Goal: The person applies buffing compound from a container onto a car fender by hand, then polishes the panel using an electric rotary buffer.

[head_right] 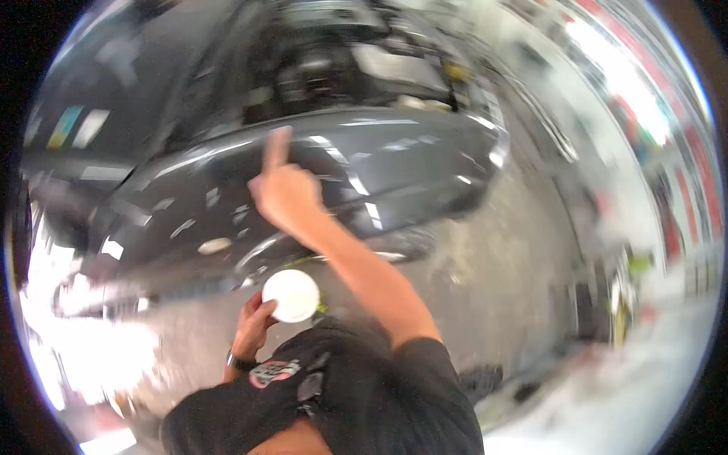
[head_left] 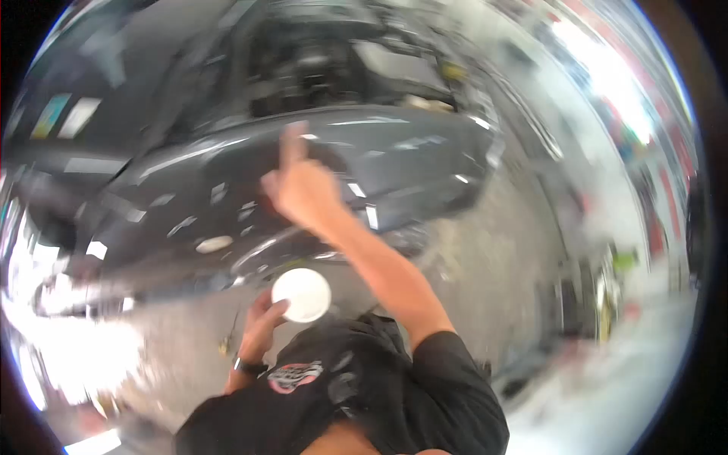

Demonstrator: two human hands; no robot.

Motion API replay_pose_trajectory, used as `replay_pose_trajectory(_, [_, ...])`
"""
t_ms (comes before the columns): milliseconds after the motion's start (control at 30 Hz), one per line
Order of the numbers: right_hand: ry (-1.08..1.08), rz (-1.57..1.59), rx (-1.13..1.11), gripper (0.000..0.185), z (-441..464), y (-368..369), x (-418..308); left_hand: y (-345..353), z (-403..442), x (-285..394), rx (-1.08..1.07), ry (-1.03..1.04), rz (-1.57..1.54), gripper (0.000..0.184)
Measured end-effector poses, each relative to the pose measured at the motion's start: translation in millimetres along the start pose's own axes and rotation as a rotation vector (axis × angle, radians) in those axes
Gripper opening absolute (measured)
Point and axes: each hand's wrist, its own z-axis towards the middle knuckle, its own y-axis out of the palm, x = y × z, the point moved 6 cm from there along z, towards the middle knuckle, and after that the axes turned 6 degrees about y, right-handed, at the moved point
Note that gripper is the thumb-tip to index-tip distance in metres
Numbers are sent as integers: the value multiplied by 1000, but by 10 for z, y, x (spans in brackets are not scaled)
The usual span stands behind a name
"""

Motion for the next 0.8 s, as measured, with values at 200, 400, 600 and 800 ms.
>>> replay_pose_trajectory(200, [-220,176,-103,101,-827,-813,822,806,299,-100,-190,-35,-23,50])
replay_pose_trajectory(400, [-103,-19,-83,134,-2135,-1313,2401,2415,688,-481,-545,-50,153,48])
replay_pose_trajectory(600, [259,-187,95,142,-3231,-2300,3809,4654,499,-1212,-829,-177,267,45])
replay_pose_trajectory(800, [539,-84,392,133,-4097,-3340,4856,6525,141,-1925,-1050,-242,458,49])
